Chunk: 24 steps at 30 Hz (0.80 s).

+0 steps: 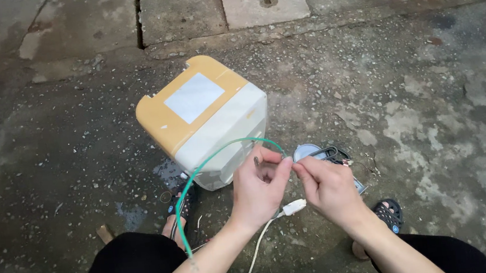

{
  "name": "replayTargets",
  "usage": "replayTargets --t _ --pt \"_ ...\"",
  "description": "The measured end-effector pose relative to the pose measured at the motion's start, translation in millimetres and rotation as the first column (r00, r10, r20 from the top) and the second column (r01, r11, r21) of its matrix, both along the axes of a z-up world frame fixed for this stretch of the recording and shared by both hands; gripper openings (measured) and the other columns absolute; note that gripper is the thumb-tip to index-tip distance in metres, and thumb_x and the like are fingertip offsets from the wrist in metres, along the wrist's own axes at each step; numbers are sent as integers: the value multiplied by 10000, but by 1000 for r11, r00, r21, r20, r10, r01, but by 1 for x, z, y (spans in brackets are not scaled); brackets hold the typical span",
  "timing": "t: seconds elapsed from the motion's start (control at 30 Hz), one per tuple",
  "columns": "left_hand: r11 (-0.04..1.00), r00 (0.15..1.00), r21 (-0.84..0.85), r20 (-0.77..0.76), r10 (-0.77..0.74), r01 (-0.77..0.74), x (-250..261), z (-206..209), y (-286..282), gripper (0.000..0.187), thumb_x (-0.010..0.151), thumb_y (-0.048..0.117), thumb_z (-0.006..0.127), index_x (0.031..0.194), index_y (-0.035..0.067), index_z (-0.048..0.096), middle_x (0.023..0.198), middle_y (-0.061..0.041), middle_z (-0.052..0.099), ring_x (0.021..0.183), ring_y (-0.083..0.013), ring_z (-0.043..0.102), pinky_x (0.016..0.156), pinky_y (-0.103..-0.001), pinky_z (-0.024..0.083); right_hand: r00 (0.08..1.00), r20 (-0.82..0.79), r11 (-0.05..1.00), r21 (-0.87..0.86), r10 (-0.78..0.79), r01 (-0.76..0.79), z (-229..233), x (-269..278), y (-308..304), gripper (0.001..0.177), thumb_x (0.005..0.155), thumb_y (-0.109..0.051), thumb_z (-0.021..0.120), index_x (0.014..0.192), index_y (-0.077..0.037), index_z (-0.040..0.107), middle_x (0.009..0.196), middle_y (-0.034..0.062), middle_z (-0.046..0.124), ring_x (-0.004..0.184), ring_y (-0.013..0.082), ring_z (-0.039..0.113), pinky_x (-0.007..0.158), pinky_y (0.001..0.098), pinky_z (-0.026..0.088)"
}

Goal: Repairing a small appliance by unscrewing the casing and inspecting the internal wiring

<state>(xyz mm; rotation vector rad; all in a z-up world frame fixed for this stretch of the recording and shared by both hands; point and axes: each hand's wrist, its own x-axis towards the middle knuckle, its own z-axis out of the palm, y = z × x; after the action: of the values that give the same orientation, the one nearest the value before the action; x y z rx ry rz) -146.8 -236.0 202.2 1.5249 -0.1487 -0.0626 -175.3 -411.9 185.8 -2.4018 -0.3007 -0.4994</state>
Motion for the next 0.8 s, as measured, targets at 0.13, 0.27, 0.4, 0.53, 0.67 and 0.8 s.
replayTargets --t 0.13,0.27,0.4,0.53,0.67,0.8 --pt "999 999 -35 -43 17 -19 6 -21 -7 234 896 167 795 936 -18 656 791 -147 788 569 -98 670 466 -215 481 997 -72 998 66 12 -7 6 2 -2 261 985 -201 619 736 -156 682 540 100 647 570 373 676 529 439 544" --pt "947 942 -312 -290 -172 77 5 -16 -8 345 894 212 823 1091 7 629 901 -97 744 521 -40 547 413 -173 442 986 -132 977 199 102 -75 5 7 -9 310 991 -217 595 689 -172 646 483 64 600 477 345 590 509 368 527" --pt "856 838 -495 -396 -375 149 6 -5 -4 362 940 234 775 1221 33 667 891 -80 707 431 11 430 345 -143 374 976 -162 969 222 149 -111 8 8 -8 319 990 -205 587 678 -160 637 475 96 594 493 397 596 508 403 528" --pt "873 884 -463 -331 -329 152 10 1 -2 293 886 177 826 1064 -21 702 775 -123 705 411 5 430 351 -142 364 957 -207 950 280 201 -138 11 4 1 347 1005 -176 564 662 -127 584 475 139 568 454 379 531 498 392 507" --pt "881 909 -412 -231 -348 232 23 -14 7 254 779 83 892 946 -17 728 721 -126 716 414 -29 489 367 -161 382 839 -338 783 602 427 -156 9 3 3 379 1057 -168 477 696 -90 562 423 37 445 374 178 416 412 301 437" --pt "803 825 -325 -101 -556 500 36 -1 27 193 809 43 841 989 5 781 848 -86 762 530 -61 584 447 -179 472 592 -265 355 934 761 -38 12 -2 0 403 1077 -280 519 731 -76 497 542 -9 384 347 96 321 301 245 257"
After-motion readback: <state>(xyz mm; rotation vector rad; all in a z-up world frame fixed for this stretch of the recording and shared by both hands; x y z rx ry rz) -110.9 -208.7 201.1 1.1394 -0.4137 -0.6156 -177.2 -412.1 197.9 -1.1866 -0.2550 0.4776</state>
